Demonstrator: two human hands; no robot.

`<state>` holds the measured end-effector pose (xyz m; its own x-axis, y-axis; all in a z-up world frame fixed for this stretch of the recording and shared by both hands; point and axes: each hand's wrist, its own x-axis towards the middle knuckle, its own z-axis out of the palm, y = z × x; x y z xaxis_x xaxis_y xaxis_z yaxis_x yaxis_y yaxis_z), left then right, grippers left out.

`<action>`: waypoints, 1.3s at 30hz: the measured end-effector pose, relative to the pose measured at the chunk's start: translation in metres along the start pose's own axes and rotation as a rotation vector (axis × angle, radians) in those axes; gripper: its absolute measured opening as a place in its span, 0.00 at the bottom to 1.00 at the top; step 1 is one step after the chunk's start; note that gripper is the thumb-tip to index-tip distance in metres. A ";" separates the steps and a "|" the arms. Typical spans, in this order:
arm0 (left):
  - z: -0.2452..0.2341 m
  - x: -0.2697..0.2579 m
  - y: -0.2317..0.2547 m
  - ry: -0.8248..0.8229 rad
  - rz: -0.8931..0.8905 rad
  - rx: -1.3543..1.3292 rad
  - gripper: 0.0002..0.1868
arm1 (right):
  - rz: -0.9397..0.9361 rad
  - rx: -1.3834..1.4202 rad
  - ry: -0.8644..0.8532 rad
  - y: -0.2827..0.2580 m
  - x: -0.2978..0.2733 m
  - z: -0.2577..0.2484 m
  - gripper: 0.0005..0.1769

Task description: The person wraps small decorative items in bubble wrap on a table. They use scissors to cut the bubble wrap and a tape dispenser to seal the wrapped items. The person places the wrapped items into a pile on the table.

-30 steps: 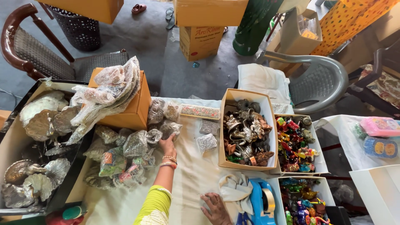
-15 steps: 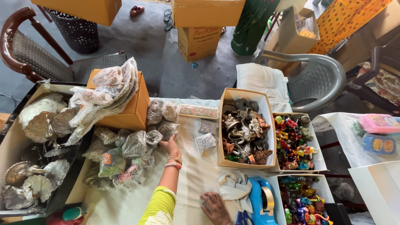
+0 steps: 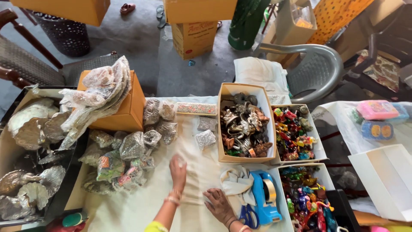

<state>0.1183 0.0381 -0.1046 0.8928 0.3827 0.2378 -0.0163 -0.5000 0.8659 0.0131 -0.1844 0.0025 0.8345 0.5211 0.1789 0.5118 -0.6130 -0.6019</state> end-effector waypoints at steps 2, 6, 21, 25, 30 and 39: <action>-0.032 -0.037 0.029 -0.196 0.189 0.276 0.32 | 0.001 -0.011 0.008 0.001 -0.002 0.003 0.24; -0.074 -0.083 0.071 -0.517 0.418 0.592 0.34 | -0.007 -0.035 0.023 0.003 -0.006 0.005 0.24; -0.083 -0.157 -0.031 -0.413 0.766 0.506 0.44 | -0.061 0.008 0.103 -0.002 -0.010 -0.005 0.23; -0.081 -0.156 -0.030 -0.378 0.792 0.486 0.43 | -0.039 0.046 0.115 -0.002 -0.009 -0.012 0.23; -0.084 -0.157 -0.029 -0.377 0.780 0.479 0.42 | -0.035 0.150 0.014 0.039 -0.020 0.012 0.21; -0.101 -0.153 -0.002 -0.489 0.716 0.480 0.38 | 0.271 -0.323 0.223 0.075 -0.012 -0.046 0.29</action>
<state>-0.0640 0.0590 -0.0978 0.8328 -0.4419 0.3336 -0.5370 -0.7912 0.2926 0.0507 -0.2641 -0.0091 0.9521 0.1984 0.2327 0.2773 -0.8810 -0.3834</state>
